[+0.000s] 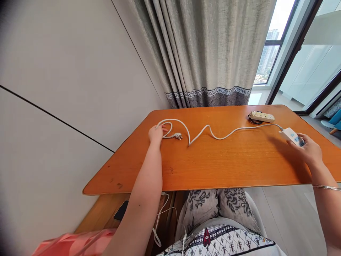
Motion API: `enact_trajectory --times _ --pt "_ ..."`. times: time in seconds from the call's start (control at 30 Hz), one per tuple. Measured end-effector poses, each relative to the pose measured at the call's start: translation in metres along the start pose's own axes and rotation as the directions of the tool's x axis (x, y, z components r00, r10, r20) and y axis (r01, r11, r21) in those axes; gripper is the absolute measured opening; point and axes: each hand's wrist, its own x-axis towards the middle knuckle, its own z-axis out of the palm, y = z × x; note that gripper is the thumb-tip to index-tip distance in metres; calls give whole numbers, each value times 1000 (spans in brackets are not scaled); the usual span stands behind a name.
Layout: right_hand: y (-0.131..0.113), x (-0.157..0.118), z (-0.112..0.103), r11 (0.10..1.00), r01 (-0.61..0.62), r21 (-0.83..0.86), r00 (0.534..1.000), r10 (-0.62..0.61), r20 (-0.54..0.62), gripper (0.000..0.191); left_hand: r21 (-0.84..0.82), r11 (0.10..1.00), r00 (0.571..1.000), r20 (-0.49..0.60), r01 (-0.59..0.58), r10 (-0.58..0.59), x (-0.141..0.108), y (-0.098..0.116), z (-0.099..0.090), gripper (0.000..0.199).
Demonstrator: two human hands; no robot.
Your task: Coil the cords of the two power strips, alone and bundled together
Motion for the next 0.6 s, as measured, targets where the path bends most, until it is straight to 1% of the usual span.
enact_trajectory --times 0.03,0.07,0.1,0.17,0.23,0.27,0.3,0.33,0.37,0.43,0.5,0.53,0.6 --pt "6 2 -1 1000 -10 -9 1000 10 -12 70 -37 999 995 -95 36 -40 5 -3 -5 20" --pt "12 4 -1 1000 -19 -23 1000 18 -15 70 -77 995 979 -187 67 -81 10 -5 -11 18" --pt "17 5 -1 999 -22 -45 1000 22 -7 70 -117 989 953 -276 93 -122 14 -8 -16 16" --pt "23 7 -1 995 -8 -101 999 12 34 72 -181 975 877 -440 126 -195 18 -12 -24 14" --pt "24 8 1 988 20 -155 995 -5 95 76 -210 969 793 -563 133 -231 18 -15 -29 22" --pt "23 9 3 983 41 -181 991 -17 129 77 -212 969 764 -601 128 -233 17 -17 -30 28" --pt "22 11 4 976 64 -206 987 -31 158 78 -211 970 748 -624 118 -227 16 -18 -30 33" --pt "20 13 6 968 91 -232 983 -50 176 78 -197 975 749 -629 104 -207 14 -19 -28 38" --pt "18 15 7 959 122 -257 979 -74 187 77 -164 983 765 -621 87 -171 12 -20 -26 42" --pt "15 22 8 931 191 -310 970 -131 204 71 -39 998 820 -569 50 -63 10 -23 -21 48" --pt "15 31 8 892 253 -374 959 -180 220 64 103 994 881 -472 27 25 10 -26 -16 51" --pt "16 37 8 867 284 -408 951 -202 234 60 149 989 905 -423 24 41 11 -28 -14 49" --pt "17 47 6 816 327 -477 939 -224 261 56 174 984 935 -354 40 25 13 -32 -12 42"
